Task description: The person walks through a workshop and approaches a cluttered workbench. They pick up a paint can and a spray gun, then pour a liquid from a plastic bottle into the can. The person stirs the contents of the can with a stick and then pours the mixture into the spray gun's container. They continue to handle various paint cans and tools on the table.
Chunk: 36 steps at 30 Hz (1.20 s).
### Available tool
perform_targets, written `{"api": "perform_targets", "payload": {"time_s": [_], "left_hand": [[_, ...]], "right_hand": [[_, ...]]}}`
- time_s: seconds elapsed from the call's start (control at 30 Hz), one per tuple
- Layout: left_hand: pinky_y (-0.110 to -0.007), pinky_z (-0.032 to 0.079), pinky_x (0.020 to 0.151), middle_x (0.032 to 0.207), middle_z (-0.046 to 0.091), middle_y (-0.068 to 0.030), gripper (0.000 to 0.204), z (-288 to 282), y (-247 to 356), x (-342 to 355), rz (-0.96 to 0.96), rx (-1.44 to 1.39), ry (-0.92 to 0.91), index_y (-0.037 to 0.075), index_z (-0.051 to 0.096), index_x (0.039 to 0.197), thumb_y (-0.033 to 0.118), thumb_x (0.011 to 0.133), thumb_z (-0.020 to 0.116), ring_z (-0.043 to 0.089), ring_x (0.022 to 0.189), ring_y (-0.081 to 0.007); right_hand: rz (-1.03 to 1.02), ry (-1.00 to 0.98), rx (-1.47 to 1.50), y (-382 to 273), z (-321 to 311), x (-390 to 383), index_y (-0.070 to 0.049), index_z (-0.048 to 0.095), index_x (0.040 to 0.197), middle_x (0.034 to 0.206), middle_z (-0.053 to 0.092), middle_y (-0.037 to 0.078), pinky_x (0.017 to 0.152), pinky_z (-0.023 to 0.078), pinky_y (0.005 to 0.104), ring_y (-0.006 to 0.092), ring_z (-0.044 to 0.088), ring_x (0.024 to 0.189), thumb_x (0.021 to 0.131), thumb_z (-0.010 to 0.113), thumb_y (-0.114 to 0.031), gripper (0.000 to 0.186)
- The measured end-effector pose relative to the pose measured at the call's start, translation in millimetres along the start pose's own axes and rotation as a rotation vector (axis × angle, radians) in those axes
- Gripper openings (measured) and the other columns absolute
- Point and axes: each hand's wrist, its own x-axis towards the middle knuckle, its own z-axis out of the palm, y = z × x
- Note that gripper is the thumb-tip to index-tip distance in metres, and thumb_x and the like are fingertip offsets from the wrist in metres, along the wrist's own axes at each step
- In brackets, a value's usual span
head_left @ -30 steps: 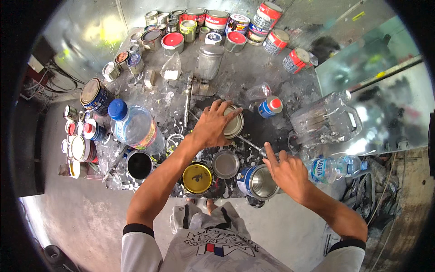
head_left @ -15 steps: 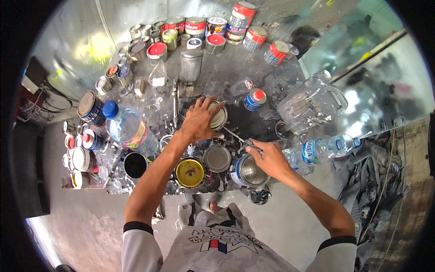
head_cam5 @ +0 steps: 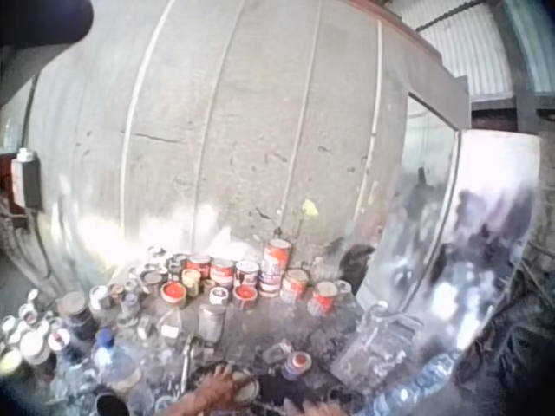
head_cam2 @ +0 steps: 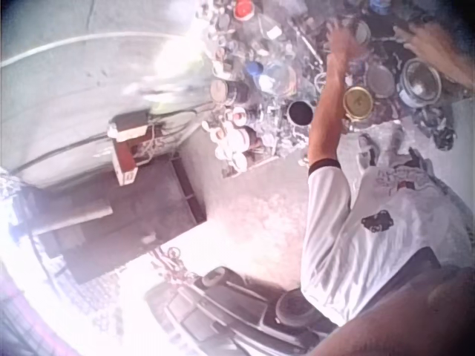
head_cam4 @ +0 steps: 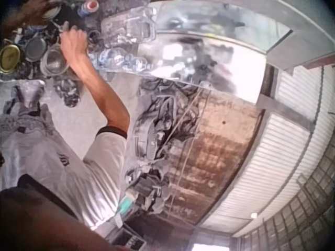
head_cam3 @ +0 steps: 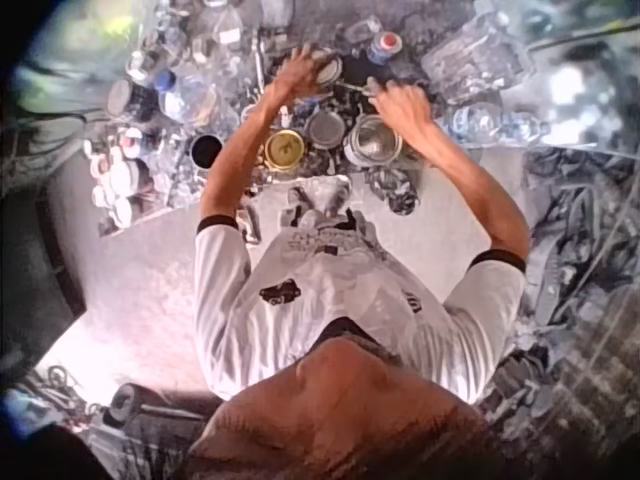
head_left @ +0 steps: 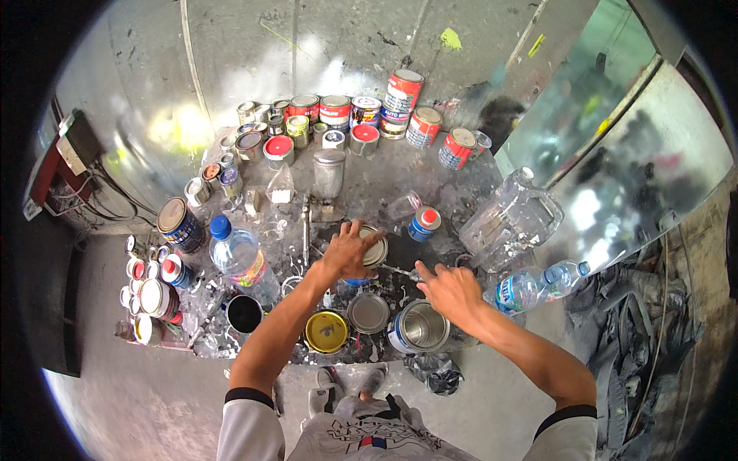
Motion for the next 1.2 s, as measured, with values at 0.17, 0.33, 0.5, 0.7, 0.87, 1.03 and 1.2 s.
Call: {"api": "perform_targets", "payload": {"time_s": [0.17,0.33,0.5,0.7,0.87,1.03,1.2], "left_hand": [[-0.054,0.044,0.098,0.138,0.037,-0.0207,0.105,-7.4,3.8,6.3,0.077,0.013,0.005,0.028,0.04,0.146,0.039,0.054,0.089,0.038,0.126,-0.0441],[-0.054,0.044,0.097,0.138,0.037,-0.0196,0.103,-2.0,2.4,5.4,0.09,0.023,0.024,0.028,0.041,0.146,0.038,0.054,0.089,0.039,0.125,-0.0428],[-0.054,0.042,0.098,0.138,0.038,-0.0177,0.101,-4.0,3.1,1.9,0.064,-0.022,0.018,0.027,0.043,0.144,0.036,0.054,0.088,0.04,0.125,-0.0419],[-0.055,0.04,0.1,0.139,0.04,-0.0174,0.1,-5.2,0.4,5.1,0.077,0.011,-0.015,0.025,0.042,0.144,0.043,0.057,0.086,0.039,0.127,-0.0415],[-0.068,0.025,0.106,0.152,0.03,-0.0173,0.1,-1.0,3.3,9.1,0.039,0.08,0.007,0.025,0.036,0.148,0.063,0.063,0.074,0.028,0.138,-0.0446],[-0.077,0.013,0.105,0.156,0.024,-0.0155,0.094,3.7,18.1,9.1,-0.117,0.171,-0.001,0.025,0.034,0.149,0.068,0.071,0.065,0.017,0.144,-0.0461],[-0.073,0.016,0.107,0.154,0.028,-0.0155,0.088,9.6,18.4,9.7,-0.127,0.141,0.039,0.023,0.039,0.146,0.065,0.073,0.065,0.02,0.142,-0.046]], "right_hand": [[0.052,-0.079,-0.042,-8.7,-8.1,1.1,-0.003,0.059,0.128,0.073,0.064,0.015,0.051,0.05,0.0378,0.0275,0.065,0.057,0.093,0.058,-0.032,0.045],[0.093,-0.142,-0.035,-12.9,-11.6,5.9,-0.003,0.059,0.128,0.073,0.065,0.017,0.054,0.052,0.0388,0.029,0.066,0.06,0.093,0.059,-0.032,0.045],[0.298,-0.018,0.477,-1.8,23.1,-13.9,-0.004,0.064,0.122,0.077,0.068,0.021,0.06,0.052,0.0367,0.0275,0.067,0.064,0.091,0.064,-0.034,0.043],[0.506,-0.248,1.059,2.7,32.6,-8.6,-0.004,0.068,0.115,0.076,0.067,0.021,0.063,0.049,0.037,0.0259,0.061,0.067,0.091,0.064,-0.036,0.041],[0.281,-0.047,0.311,-9.3,15.9,-12.2,-0.01,0.06,0.129,0.074,0.067,0.019,0.061,0.053,0.0466,0.0366,0.067,0.066,0.091,0.061,-0.04,0.048],[0.147,0.004,0.049,-6.5,14.6,-6.7,-0.007,0.057,0.131,0.072,0.066,0.013,0.053,0.051,0.0386,0.0271,0.067,0.061,0.093,0.058,-0.037,0.049],[0.121,-0.039,0.015,-0.8,3.0,4.0,-0.006,0.06,0.129,0.071,0.066,0.013,0.054,0.051,0.0377,0.0265,0.067,0.062,0.092,0.058,-0.035,0.047]]}}
